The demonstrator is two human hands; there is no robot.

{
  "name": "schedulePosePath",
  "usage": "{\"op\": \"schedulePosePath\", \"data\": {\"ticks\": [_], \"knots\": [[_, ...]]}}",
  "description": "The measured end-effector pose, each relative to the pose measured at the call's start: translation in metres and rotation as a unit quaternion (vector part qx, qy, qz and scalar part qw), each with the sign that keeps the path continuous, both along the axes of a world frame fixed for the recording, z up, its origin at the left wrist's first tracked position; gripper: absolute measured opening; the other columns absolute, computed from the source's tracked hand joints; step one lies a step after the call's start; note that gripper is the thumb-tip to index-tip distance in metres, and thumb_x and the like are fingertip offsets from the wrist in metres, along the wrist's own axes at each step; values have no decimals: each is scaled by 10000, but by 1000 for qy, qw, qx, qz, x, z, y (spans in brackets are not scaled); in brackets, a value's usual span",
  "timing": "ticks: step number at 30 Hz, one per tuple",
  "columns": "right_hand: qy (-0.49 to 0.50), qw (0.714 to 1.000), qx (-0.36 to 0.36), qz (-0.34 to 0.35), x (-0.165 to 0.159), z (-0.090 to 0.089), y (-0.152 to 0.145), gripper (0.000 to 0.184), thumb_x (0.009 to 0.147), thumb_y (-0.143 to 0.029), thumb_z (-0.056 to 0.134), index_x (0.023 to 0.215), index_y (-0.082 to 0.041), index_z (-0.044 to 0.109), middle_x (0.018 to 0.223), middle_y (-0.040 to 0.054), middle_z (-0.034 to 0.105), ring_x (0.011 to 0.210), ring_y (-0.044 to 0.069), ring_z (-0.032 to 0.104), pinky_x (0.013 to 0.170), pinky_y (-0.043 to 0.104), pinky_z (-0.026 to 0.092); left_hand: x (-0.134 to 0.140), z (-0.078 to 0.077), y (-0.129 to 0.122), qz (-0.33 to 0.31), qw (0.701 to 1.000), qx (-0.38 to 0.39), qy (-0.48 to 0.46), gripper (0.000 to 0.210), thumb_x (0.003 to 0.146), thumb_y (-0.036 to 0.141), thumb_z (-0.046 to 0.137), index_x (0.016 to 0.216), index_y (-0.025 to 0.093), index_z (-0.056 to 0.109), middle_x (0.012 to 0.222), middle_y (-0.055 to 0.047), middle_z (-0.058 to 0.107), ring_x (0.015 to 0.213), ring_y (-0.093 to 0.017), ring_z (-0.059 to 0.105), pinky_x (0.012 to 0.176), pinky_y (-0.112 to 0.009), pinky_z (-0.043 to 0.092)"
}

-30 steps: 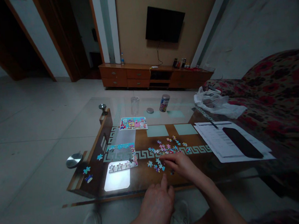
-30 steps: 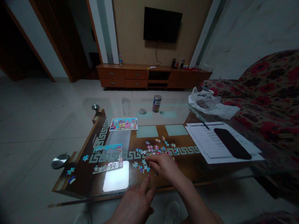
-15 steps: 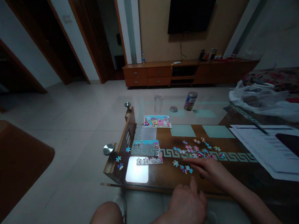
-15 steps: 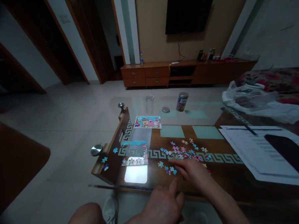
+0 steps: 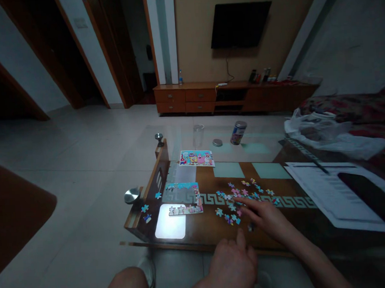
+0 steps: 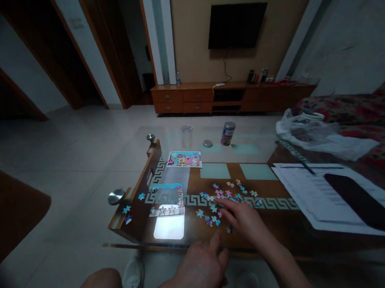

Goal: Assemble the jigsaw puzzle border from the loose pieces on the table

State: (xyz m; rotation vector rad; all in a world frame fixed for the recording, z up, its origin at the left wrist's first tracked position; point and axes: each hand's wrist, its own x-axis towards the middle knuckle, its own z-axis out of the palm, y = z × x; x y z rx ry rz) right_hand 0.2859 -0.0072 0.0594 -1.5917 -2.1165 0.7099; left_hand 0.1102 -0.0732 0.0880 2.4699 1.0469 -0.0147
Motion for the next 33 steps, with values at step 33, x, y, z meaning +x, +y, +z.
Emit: {"op": "schedulePosePath", "data": {"ticks": [33], "knots": [[-201, 936, 8, -289, 75, 9, 13, 499, 802, -35, 421, 1185, -230, 673, 1012, 103, 648, 1002, 206, 588, 907, 270, 398, 5, -5, 1, 14, 995, -55, 87, 570, 705, 45, 542, 1261, 165, 573, 1483, -174, 366, 1063, -318, 630, 910, -421, 498]]}}
